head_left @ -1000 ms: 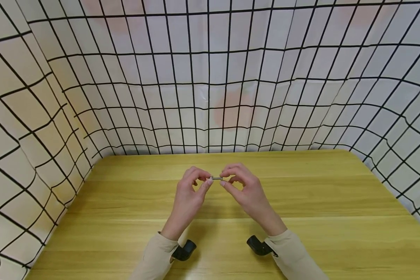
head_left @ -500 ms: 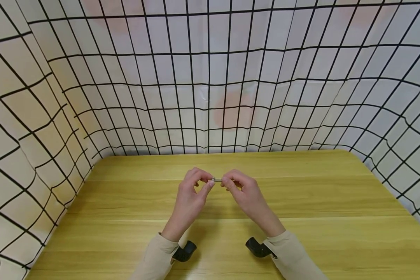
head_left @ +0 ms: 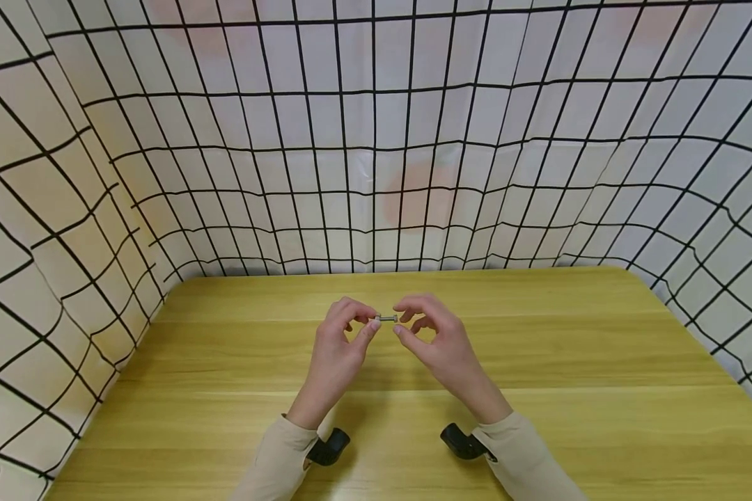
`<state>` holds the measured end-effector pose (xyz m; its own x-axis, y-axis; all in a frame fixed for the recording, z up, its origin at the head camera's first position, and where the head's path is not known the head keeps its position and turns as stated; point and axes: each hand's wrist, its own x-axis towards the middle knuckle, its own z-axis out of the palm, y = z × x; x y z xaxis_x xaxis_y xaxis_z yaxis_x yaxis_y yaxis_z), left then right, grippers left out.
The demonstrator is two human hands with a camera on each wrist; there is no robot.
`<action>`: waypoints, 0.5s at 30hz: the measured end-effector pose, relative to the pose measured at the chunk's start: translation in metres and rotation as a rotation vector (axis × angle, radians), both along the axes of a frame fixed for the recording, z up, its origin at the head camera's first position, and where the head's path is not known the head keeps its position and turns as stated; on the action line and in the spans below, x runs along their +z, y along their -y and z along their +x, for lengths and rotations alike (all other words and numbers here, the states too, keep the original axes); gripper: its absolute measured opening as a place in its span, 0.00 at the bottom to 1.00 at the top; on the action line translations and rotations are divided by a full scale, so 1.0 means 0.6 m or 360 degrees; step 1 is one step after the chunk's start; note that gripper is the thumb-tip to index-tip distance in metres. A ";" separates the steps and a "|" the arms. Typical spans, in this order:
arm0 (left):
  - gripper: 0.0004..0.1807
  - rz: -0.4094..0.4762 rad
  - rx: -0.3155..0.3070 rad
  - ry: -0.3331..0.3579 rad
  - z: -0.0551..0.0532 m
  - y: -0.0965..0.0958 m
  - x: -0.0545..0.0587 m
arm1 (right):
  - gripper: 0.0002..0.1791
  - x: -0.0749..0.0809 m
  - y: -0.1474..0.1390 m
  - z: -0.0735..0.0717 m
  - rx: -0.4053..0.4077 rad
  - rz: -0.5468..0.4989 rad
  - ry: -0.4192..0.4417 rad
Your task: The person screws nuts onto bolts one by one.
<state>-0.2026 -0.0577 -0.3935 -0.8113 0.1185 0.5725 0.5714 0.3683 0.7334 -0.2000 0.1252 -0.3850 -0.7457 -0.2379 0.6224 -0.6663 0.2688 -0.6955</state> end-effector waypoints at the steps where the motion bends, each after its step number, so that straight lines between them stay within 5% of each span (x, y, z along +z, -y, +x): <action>1: 0.03 0.0002 -0.0001 -0.0001 0.000 0.000 0.000 | 0.16 0.006 0.002 0.004 -0.0005 -0.0005 -0.0037; 8: 0.03 0.0004 -0.0009 0.0006 -0.001 -0.003 -0.001 | 0.10 0.024 0.005 0.016 -0.0046 -0.0003 -0.0122; 15: 0.02 0.0024 -0.0018 0.0019 -0.002 -0.003 -0.003 | 0.09 -0.013 -0.004 -0.012 -0.0034 0.0041 -0.0088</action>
